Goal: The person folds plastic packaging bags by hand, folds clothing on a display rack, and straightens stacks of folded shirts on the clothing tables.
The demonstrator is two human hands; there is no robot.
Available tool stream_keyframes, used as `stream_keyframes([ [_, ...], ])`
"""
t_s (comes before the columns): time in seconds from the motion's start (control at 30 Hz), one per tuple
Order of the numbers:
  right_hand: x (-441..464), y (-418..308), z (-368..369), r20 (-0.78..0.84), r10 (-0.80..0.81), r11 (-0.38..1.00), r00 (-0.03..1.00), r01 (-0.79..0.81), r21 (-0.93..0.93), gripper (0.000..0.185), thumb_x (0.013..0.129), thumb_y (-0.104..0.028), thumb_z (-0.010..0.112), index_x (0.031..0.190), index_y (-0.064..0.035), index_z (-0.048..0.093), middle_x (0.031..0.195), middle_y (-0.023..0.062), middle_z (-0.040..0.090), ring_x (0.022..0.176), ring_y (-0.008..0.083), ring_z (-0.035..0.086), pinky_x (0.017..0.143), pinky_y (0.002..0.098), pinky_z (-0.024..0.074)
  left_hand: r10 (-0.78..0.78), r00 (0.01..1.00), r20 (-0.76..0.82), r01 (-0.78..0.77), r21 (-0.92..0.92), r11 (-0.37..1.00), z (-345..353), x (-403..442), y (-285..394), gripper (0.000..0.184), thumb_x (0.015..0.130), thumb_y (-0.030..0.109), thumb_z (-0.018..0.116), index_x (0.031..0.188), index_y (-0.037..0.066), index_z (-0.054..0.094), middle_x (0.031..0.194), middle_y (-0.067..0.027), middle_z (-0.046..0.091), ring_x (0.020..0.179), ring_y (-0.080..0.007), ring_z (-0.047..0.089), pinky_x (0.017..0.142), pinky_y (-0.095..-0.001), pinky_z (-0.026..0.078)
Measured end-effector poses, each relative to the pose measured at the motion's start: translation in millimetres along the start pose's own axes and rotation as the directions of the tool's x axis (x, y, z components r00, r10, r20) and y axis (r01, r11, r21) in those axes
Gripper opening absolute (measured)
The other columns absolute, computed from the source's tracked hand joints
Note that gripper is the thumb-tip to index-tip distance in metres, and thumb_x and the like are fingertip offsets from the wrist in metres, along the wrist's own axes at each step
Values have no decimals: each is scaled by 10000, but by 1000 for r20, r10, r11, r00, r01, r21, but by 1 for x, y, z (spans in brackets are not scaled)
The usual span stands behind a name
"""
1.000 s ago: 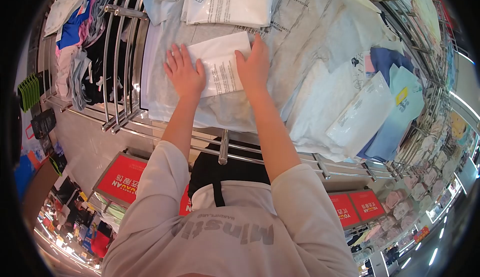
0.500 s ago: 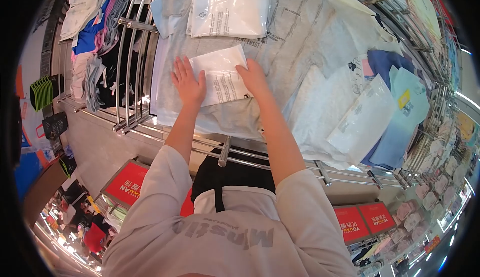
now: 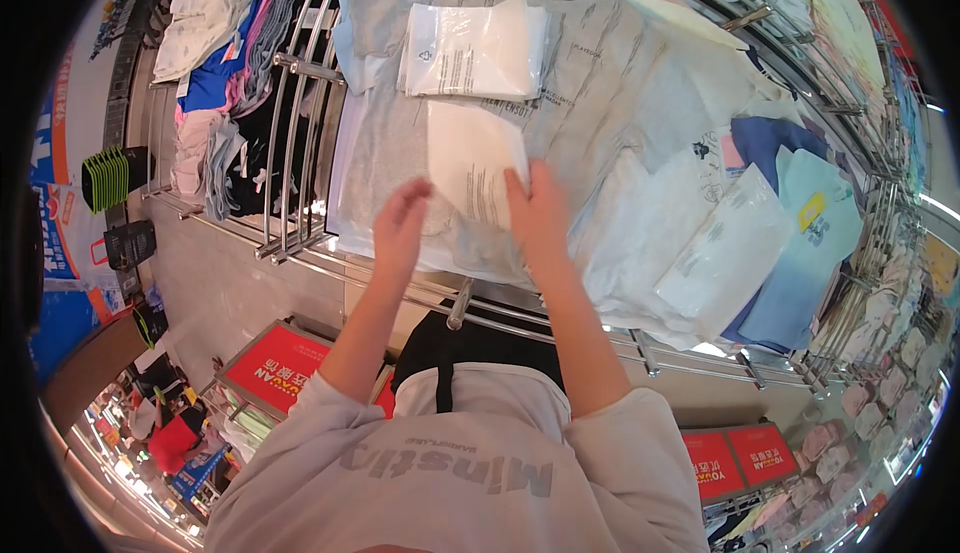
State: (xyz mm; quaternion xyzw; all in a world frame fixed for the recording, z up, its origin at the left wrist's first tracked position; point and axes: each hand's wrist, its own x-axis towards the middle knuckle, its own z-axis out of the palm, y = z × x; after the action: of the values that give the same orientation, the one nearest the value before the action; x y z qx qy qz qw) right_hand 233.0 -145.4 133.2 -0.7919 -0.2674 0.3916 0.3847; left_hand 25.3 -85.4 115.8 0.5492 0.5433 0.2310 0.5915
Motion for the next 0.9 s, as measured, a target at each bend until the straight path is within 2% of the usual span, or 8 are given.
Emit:
stream_keyframes([
  [0.13,-57,-23,4,-58,-527,823,848,493,-282,258,798,-103,699,1038,-27,641,964,158,662,837,357,635,704,445,515,125,948,291,28,-469,883,28,-39,73,592,990,176,606,1519,45,373,1475,-119,489,1357,-209,470,1113,-374,387],
  [0.23,-76,-50,10,-36,-703,687,710,664,-296,298,713,-55,692,1006,-50,635,918,109,634,827,308,623,680,425,515,-87,909,408,354,-645,677,25,-41,96,666,994,238,607,1541,28,292,1528,-112,407,1389,-209,430,1133,-369,375],
  [0.37,-90,-53,31,43,-648,729,760,635,-255,310,692,-59,709,989,-28,623,944,122,618,875,336,609,722,441,512,151,908,391,202,-724,659,6,-53,69,538,1023,276,542,1462,3,392,1428,-119,507,1330,-221,493,1112,-367,398],
  [0.47,-93,-48,44,55,-670,720,741,666,-197,314,701,-74,728,993,-24,623,954,118,609,887,336,599,752,438,510,-202,946,253,308,-516,799,-2,-50,62,508,1029,242,509,1452,-14,393,1403,-140,528,1285,-251,530,1098,-402,411],
  [0.63,-98,-57,36,146,-680,722,719,691,-38,348,768,-111,745,1077,2,632,1042,131,619,979,341,595,822,400,510,-322,893,315,450,-606,656,-30,-41,54,443,1042,236,481,1414,-3,453,1339,-140,582,1232,-242,572,1053,-398,447],
  [0.73,-101,-40,27,48,-598,802,800,596,46,330,827,-137,753,1101,9,642,1129,121,630,1042,306,605,863,403,503,-325,911,254,412,-603,683,-44,-43,66,439,1050,213,462,1428,-9,445,1364,-143,574,1259,-244,560,1069,-404,435],
  [0.83,-91,-19,18,177,-117,950,977,59,306,393,936,-243,697,1236,-9,603,1250,106,616,1131,265,596,944,422,487,-377,904,203,427,-351,834,-64,-51,94,441,1045,161,457,1445,-21,435,1416,-138,544,1318,-274,518,1111,-428,395],
  [0.9,-82,-18,18,411,84,690,908,-350,633,491,978,-334,639,1357,-43,527,1341,98,583,1216,247,561,994,425,474,-232,935,269,252,-41,967,-72,-60,116,451,1013,107,476,1448,-6,448,1450,-141,521,1354,-307,486,1134,-448,370],
])
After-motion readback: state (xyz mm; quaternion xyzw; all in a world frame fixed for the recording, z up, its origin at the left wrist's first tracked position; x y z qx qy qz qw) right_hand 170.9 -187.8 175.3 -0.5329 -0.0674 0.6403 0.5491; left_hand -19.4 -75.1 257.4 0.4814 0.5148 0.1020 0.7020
